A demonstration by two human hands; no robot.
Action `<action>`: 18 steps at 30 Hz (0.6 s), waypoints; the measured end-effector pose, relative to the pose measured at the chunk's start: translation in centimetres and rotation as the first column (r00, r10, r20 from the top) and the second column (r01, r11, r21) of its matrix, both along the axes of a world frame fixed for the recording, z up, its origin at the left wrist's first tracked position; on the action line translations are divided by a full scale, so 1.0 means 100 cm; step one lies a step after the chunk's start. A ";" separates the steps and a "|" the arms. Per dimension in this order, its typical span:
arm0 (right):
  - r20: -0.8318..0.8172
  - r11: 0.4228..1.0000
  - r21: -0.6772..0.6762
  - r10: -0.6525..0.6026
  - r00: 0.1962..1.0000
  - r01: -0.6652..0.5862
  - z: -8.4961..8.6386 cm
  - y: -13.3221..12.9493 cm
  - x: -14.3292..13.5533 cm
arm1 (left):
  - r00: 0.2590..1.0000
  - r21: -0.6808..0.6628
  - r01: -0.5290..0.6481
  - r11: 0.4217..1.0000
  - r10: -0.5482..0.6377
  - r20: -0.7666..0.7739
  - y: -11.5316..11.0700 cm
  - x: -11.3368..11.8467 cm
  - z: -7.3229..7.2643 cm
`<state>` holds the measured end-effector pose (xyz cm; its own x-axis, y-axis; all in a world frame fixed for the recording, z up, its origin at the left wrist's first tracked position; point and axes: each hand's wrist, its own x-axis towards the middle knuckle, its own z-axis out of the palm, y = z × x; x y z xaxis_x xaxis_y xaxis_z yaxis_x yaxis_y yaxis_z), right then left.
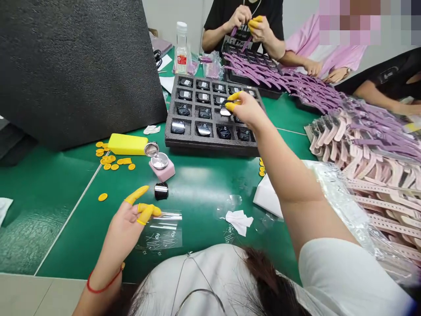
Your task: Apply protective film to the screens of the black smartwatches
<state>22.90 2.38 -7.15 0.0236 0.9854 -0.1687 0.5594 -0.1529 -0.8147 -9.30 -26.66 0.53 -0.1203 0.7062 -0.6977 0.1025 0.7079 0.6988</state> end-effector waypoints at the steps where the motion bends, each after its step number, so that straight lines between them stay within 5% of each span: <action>1: -0.001 0.998 -0.032 0.050 0.999 -0.050 -0.004 -0.001 -0.008 | 1.000 -0.021 -0.005 1.000 0.005 -0.003 0.000 -0.004 0.000; 7: 0.148 0.995 -0.095 0.052 0.988 -0.039 -0.018 0.001 -0.019 | 0.999 -0.186 0.032 0.982 -0.029 0.022 -0.002 -0.021 -0.007; 11: 0.337 0.991 -0.052 0.133 0.932 -0.123 -0.008 -0.011 -0.015 | 0.992 -0.220 0.073 0.973 -0.049 0.113 -0.001 -0.017 -0.014; 13: 0.443 0.970 0.177 0.071 0.894 -0.165 0.008 -0.038 -0.025 | 0.983 -0.235 0.112 0.966 -0.072 0.171 0.002 -0.011 -0.017; 15: 0.448 0.888 0.376 0.075 0.891 -0.264 0.025 -0.079 -0.042 | 0.973 -0.246 0.131 0.960 -0.077 0.217 0.004 -0.004 -0.020; 18: 0.330 0.743 0.395 0.435 0.838 -0.541 0.034 -0.151 -0.073 | 0.952 -0.255 0.167 0.952 -0.088 0.294 0.005 0.010 -0.023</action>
<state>15.62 -12.75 -3.73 -0.5008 0.8280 0.2522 0.6111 0.5446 -0.5745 -8.28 -26.15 -1.82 0.1836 0.4791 -0.8584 0.0358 0.8694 0.4929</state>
